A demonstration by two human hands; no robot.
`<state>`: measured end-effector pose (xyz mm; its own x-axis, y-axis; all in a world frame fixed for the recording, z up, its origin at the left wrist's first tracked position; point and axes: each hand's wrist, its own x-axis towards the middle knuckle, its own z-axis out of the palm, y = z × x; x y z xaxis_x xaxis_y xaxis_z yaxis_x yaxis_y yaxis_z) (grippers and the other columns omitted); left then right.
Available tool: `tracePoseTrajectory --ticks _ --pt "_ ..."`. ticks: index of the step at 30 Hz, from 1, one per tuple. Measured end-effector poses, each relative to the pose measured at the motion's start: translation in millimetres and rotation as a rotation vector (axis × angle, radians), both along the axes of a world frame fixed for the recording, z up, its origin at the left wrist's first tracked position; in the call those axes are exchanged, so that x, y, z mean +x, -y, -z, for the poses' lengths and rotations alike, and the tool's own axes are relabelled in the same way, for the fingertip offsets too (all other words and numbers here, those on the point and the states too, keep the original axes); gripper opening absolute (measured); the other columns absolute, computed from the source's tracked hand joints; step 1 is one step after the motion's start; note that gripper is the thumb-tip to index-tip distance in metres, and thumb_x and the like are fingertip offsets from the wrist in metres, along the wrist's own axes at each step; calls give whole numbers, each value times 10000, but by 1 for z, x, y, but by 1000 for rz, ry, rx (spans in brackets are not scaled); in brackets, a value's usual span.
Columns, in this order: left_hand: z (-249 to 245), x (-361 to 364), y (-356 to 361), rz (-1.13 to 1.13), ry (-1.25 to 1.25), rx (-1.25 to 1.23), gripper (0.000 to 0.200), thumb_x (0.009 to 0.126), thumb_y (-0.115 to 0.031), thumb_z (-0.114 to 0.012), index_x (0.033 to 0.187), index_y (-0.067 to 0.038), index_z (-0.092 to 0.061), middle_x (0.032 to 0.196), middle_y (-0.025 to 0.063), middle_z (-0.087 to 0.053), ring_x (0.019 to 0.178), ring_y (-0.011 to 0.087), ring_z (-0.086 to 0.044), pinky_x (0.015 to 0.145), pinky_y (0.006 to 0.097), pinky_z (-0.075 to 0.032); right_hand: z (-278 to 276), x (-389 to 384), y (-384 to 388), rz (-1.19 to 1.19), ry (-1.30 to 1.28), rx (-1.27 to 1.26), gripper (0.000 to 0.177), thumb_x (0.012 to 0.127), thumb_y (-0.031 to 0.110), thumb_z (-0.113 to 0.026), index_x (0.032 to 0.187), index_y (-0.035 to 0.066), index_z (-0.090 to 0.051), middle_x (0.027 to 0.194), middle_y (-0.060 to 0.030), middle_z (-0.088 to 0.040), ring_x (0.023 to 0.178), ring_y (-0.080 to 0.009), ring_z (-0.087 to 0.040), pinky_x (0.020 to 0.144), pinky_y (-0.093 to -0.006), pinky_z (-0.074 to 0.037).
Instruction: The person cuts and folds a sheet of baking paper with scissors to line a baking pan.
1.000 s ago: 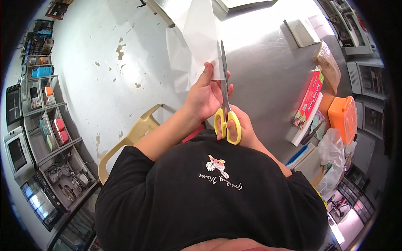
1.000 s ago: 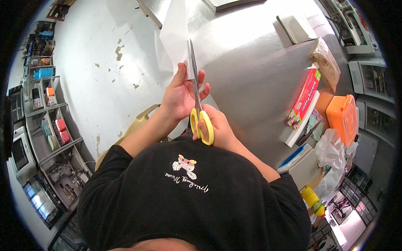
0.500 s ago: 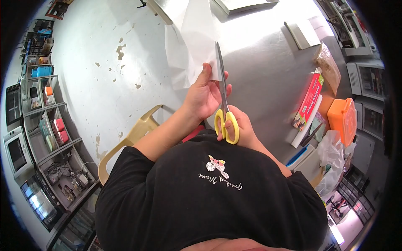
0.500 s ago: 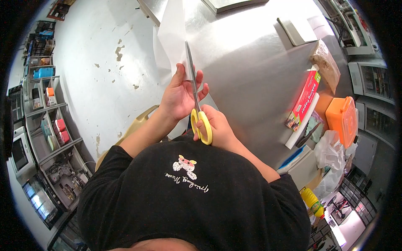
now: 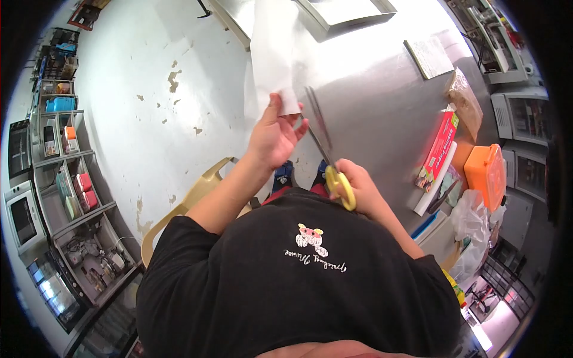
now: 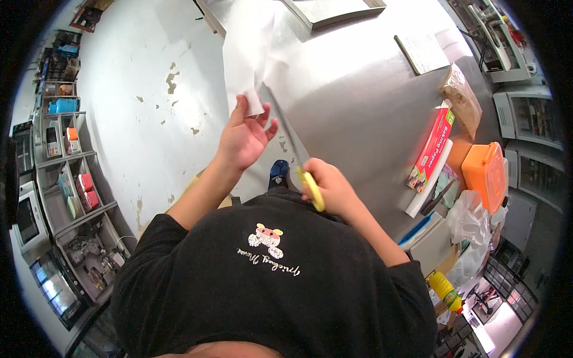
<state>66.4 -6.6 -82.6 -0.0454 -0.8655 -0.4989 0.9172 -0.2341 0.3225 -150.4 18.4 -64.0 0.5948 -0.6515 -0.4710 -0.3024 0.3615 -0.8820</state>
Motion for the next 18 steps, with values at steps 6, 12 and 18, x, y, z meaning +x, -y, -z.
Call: tracePoseTrajectory --ticks 6,12,18 --pt "13 47 -15 -16 392 51 255 912 -373 -551 1051 -161 -574 966 -21 -602 961 120 -538 825 346 -411 87 -112 8 407 -778 -430 156 797 150 -569 872 23 -517 774 -105 -589 697 -231 -592 632 -336 -465" --pt "-10 62 -24 111 654 4 326 911 -251 -555 1166 -49 -537 1116 42 -593 984 142 -567 817 315 -445 103 -160 -4 545 -1172 -387 253 780 259 -582 924 53 -544 901 -141 -602 881 -317 -589 755 -416 -454" --pt "-45 62 -18 203 850 -65 435 870 -238 -601 1235 -21 -504 1106 64 -596 965 157 -578 833 311 -458 86 -112 44 316 -990 -748 612 705 229 -648 1267 130 -427 1298 -146 -400 1239 -362 -334 1030 -447 -293"
